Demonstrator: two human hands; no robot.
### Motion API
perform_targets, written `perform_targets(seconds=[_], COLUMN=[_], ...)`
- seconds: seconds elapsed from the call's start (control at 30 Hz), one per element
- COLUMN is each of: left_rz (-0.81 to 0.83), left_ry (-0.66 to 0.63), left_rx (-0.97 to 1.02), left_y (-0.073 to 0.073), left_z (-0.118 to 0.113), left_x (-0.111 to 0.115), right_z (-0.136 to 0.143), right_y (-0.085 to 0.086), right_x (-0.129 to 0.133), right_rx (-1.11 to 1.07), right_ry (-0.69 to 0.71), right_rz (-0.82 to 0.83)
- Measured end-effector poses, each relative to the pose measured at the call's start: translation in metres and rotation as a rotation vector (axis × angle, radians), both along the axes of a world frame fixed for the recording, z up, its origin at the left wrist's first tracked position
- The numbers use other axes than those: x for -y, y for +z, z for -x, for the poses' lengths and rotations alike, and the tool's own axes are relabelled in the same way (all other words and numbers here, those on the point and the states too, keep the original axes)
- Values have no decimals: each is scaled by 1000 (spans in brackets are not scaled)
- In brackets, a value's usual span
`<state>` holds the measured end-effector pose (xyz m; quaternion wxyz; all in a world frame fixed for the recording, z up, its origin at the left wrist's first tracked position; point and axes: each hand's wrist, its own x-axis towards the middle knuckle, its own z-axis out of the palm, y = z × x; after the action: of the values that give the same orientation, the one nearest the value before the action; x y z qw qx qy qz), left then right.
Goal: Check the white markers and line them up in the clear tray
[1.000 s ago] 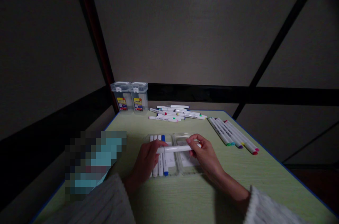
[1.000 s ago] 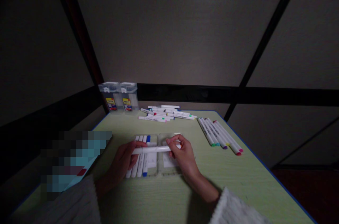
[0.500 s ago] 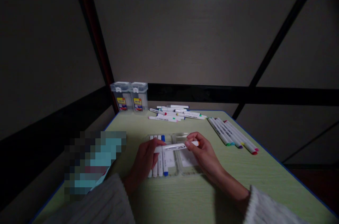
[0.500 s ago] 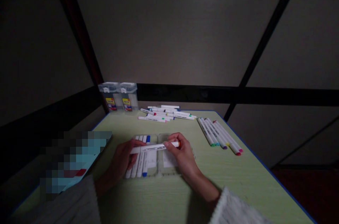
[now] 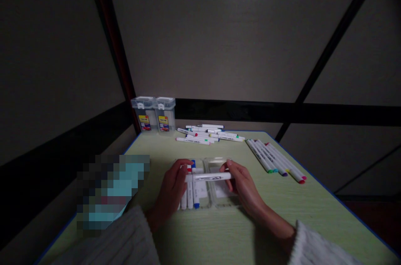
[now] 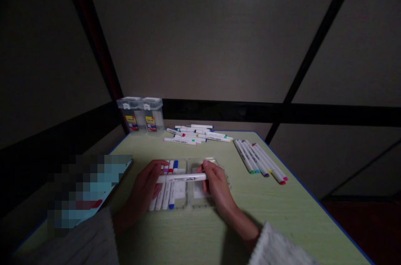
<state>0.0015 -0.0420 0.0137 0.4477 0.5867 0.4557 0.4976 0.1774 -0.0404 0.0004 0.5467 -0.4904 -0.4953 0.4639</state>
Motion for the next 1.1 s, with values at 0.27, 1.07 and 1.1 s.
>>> perform_targets(seconds=[0.27,1.07,1.1], left_rz=[-16,-174,-182], left_ry=[-33,-101,-108], left_rx=[-2,5,7], left_y=[-2,-5,-5], left_z=[1,2,2], left_x=[0,4,4], right_z=[0,-1,-1], right_y=[1,-1,-1], right_x=[0,-1,-1], right_rx=[-13,-74,-73], right_ry=[-10,-27,-28], right_rz=[5,-2,-2])
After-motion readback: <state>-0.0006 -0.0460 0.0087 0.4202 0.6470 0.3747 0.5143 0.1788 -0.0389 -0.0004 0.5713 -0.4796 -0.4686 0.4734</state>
